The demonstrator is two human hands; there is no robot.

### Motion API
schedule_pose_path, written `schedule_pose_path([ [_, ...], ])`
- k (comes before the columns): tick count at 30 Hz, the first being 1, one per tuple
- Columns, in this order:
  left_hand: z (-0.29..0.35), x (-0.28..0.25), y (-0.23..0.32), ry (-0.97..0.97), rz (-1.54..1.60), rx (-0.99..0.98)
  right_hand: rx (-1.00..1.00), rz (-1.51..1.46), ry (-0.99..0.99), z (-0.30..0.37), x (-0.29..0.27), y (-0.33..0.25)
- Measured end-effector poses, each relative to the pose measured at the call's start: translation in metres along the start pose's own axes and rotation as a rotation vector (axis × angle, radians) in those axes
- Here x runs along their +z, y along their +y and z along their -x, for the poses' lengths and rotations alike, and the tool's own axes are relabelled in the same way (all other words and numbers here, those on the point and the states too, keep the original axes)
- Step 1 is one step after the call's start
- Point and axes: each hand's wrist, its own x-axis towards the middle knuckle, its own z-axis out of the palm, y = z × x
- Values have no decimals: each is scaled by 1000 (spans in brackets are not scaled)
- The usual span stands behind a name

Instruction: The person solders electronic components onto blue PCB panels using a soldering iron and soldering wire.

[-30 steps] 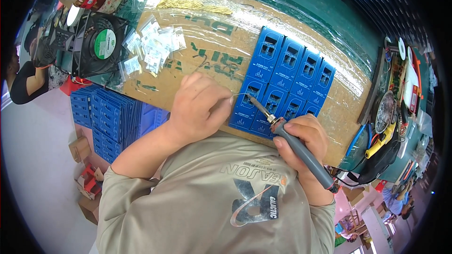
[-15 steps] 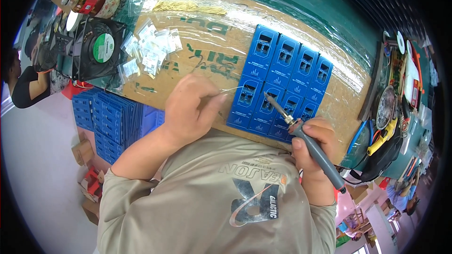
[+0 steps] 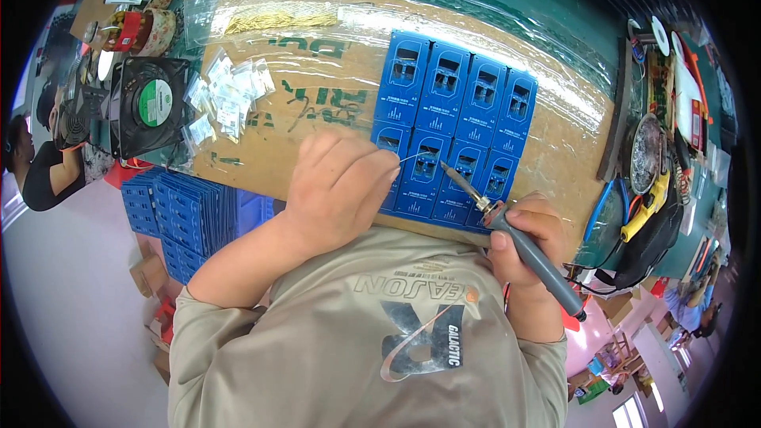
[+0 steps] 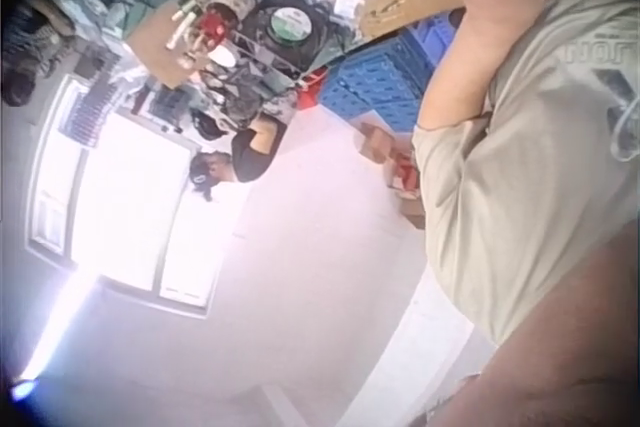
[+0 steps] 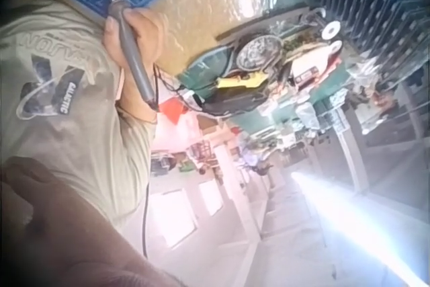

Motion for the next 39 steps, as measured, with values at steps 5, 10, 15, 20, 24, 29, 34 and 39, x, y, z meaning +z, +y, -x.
schedule_pose_path([
  [5, 1, -2, 1, -75, -19, 17, -9, 23, -14, -4, -1, 0],
  [10, -1, -3, 3, -92, -25, 23, -43, 39, -42, -8, 1, 1],
  [15, -1, -3, 3, -101, -27, 22, -55, 36, -37, -9, 3, 2],
  [20, -2, -2, 3, -90, -28, 27, -55, 46, -43, -8, 3, 2],
  [24, -1, -2, 3, -90, -28, 29, -57, 50, -45, -8, 2, 2],
  [29, -1, -1, 2, -83, -26, 30, -62, 56, -50, -9, 3, 2],
  [34, -1, -1, 1, -75, -31, 32, -62, 59, -45, -10, 3, 1],
  [39, -2, 0, 2, -86, -33, 38, -64, 63, -51, -10, 3, 0],
])
